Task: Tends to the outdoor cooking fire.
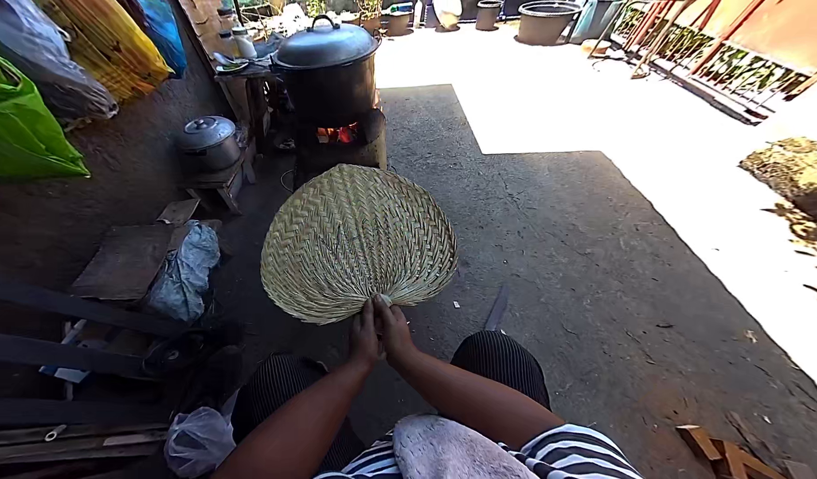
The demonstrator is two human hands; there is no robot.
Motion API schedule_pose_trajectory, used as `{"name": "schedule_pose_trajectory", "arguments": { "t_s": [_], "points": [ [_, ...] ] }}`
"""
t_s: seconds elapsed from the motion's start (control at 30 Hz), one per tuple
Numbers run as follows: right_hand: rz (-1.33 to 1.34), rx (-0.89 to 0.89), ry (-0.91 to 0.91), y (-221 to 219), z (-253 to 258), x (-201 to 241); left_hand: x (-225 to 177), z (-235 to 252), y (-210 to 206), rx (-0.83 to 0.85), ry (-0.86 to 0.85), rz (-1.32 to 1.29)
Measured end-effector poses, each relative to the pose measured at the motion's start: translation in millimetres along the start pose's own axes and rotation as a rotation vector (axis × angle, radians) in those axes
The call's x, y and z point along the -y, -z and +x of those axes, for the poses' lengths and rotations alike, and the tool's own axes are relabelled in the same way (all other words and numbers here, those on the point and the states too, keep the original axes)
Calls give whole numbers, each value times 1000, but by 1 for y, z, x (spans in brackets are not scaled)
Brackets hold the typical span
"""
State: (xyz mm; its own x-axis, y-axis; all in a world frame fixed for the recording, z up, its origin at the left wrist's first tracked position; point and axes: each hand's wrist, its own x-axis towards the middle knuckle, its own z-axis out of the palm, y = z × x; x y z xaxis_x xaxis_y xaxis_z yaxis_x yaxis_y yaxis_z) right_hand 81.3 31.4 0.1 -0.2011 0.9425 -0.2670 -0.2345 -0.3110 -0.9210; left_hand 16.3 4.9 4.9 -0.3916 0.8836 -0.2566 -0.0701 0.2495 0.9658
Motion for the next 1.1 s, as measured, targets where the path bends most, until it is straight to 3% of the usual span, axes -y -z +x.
{"name": "schedule_pose_trajectory", "arguments": {
  "t_s": [0.1, 0.23, 0.37, 0.5, 0.67, 0.8, 0.97, 1.1],
  "points": [
    [-23, -56, -106, 0, 1, -6, 4, 3, -2, -4, 150, 31],
    [3, -6, 34, 1, -2, -6, 6, -1, -1, -35, 1, -6],
    [-24, -43, -97, 1, -2, -6, 4, 0, 0, -6, 121, 23],
    [14, -13, 54, -2, -5, -1, 1, -4, -1, -52, -53, 26],
    [-32, -48, -113, 0, -1, -6, 6, 2, -1, -15, 117, 44],
    [11, -27, 1, -2, -4, -1, 4, -1, 0, -29, -3, 34],
    [-1, -60, -123, 0, -3, -5, 7, 1, -1, -12, 98, 26],
    [19, -10, 28, -2, -7, 2, 0, -4, -1, -32, -16, -12]
  ]
}}
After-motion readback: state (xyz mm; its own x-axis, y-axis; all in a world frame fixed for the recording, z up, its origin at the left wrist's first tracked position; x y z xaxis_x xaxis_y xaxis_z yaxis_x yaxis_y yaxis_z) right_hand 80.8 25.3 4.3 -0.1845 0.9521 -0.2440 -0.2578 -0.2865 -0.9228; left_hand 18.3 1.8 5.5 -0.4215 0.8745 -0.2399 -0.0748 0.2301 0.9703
